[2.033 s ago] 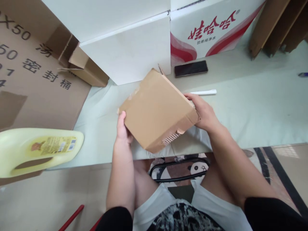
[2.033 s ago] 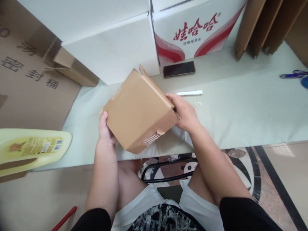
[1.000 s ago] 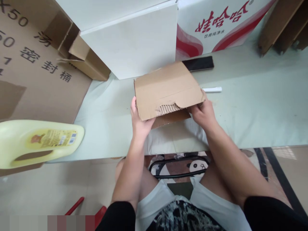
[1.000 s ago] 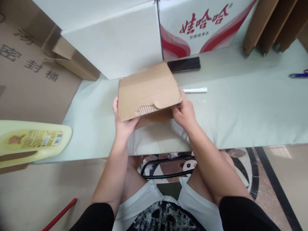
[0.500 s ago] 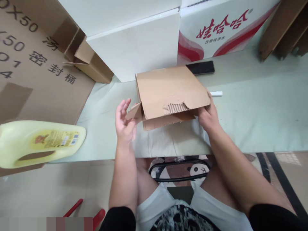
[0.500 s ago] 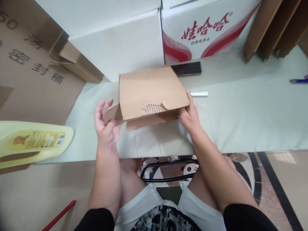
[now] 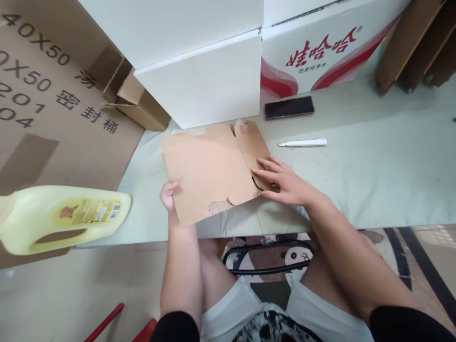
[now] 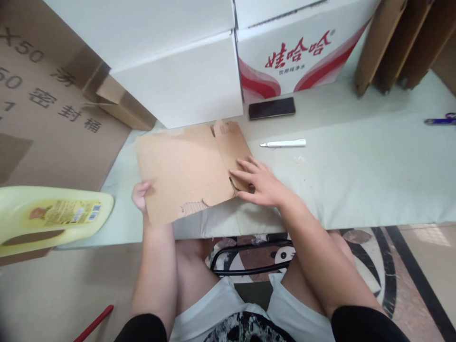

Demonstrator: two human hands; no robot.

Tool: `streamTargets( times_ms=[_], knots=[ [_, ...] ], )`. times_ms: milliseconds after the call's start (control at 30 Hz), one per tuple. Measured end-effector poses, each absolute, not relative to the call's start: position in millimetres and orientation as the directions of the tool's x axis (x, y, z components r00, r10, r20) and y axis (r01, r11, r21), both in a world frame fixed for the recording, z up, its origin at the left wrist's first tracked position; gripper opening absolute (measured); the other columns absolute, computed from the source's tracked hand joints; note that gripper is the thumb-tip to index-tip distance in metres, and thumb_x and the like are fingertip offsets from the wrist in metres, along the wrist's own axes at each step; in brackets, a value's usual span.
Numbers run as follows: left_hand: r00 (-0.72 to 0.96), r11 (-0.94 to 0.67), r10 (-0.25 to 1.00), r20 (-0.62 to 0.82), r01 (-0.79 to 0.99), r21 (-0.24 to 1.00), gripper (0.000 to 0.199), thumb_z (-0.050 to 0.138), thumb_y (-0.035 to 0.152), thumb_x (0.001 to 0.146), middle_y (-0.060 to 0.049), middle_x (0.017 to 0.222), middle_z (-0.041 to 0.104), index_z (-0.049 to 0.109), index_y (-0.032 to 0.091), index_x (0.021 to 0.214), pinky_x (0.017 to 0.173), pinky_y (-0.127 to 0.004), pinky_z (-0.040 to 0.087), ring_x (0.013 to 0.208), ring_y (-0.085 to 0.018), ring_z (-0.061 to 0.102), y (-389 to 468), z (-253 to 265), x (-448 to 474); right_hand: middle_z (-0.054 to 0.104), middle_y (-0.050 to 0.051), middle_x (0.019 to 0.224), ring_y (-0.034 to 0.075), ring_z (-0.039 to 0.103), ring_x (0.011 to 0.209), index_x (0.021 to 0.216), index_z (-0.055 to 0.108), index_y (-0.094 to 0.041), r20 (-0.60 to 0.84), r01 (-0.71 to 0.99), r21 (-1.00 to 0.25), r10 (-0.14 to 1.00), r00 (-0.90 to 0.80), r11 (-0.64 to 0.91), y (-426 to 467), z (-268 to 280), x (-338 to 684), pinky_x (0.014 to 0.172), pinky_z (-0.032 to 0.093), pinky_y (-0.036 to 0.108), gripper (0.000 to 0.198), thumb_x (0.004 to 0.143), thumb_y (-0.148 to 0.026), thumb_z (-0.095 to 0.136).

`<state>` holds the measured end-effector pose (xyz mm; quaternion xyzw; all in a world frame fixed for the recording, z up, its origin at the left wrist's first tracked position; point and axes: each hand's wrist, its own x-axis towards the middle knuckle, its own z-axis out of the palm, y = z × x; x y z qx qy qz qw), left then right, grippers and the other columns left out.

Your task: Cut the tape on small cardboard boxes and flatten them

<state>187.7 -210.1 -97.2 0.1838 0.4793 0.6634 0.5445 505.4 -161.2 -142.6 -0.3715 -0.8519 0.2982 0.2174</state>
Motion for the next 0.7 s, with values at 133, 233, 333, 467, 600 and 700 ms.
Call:
streamTargets(
  times_ms=[133, 233, 333, 467, 600, 700],
  knots=[
    [-0.314, -0.030, 0.929, -0.197, -0.595, 0.803, 0.068, 0.057, 0.029, 0.059, -0.012, 0.107, 0.078, 0.064, 0.015, 0.125, 0.089, -0.041, 0.057, 0.100, -0.031, 0.072, -207.6, -98.3, 184.0, 0.043, 0.013, 0.163, 0.037, 0.036, 0.154, 0.137, 0.067, -0.026, 0.205, 0.412, -0.787, 0.825, -0.527, 0.459, -158.3, -136.6, 508.6, 0.125, 0.033, 0.062, 0.052, 0.096, -0.056, 0.056],
    [-0.321, -0.069, 0.932, -0.167, -0.611, 0.788, 0.074, 0.053, 0.031, 0.061, -0.011, 0.119, 0.077, 0.060, 0.017, 0.134, 0.100, -0.042, 0.053, 0.116, -0.032, 0.068, -211.2, -98.9, 185.3, 0.041, 0.015, 0.163, 0.035, 0.045, 0.149, 0.145, 0.055, -0.025, 0.172, 0.313, -0.921, 0.964, -0.203, 0.231, -153.6, -131.6, 511.3, 0.118, 0.044, 0.057, 0.067, 0.086, -0.053, 0.070],
    [-0.340, -0.112, 0.930, -0.138, -0.621, 0.776, 0.078, 0.053, 0.033, 0.062, -0.008, 0.125, 0.075, 0.057, 0.021, 0.139, 0.101, -0.040, 0.053, 0.121, -0.031, 0.066, -217.0, -101.6, 185.4, 0.061, 0.014, 0.146, 0.032, 0.066, 0.126, 0.140, 0.054, -0.026, -0.131, 0.004, -0.991, 0.976, -0.173, -0.132, -152.4, -126.4, 513.9, 0.106, 0.056, 0.052, 0.075, 0.075, -0.056, 0.078],
    [-0.368, -0.156, 0.924, -0.105, -0.612, 0.775, 0.080, 0.054, 0.036, 0.062, -0.006, 0.124, 0.076, 0.057, 0.025, 0.141, 0.084, -0.033, 0.057, 0.107, -0.029, 0.070, -223.1, -107.5, 186.3, 0.079, 0.012, 0.107, 0.031, 0.076, 0.100, 0.103, 0.071, -0.021, -0.357, -0.177, -0.871, 0.837, -0.415, -0.459, -158.9, -118.8, 515.5, 0.091, 0.062, 0.045, 0.060, 0.061, -0.060, 0.086],
    [-0.366, -0.117, 0.920, -0.142, -0.601, 0.791, 0.078, 0.055, 0.034, 0.059, -0.005, 0.116, 0.079, 0.061, 0.025, 0.136, 0.072, -0.032, 0.056, 0.086, -0.025, 0.071, -223.3, -106.7, 186.3, 0.080, 0.010, 0.098, 0.028, 0.077, 0.088, 0.099, 0.072, -0.021, -0.383, -0.214, -0.833, 0.811, -0.443, -0.511, -163.6, -113.3, 519.9, 0.081, 0.064, 0.040, 0.059, 0.054, -0.053, 0.092],
    [-0.339, 0.029, 0.908, -0.246, -0.534, 0.845, 0.069, 0.059, 0.024, 0.053, -0.005, 0.099, 0.079, 0.067, 0.022, 0.122, 0.072, -0.035, 0.057, 0.078, -0.025, 0.071, -213.3, -104.1, 179.3, 0.080, 0.009, 0.098, 0.026, 0.077, 0.084, 0.098, 0.073, -0.021, -0.368, -0.189, -0.854, 0.820, -0.438, -0.485, -163.0, -110.7, 528.4, 0.078, 0.064, 0.038, 0.060, 0.052, -0.051, 0.095]
  ],
)
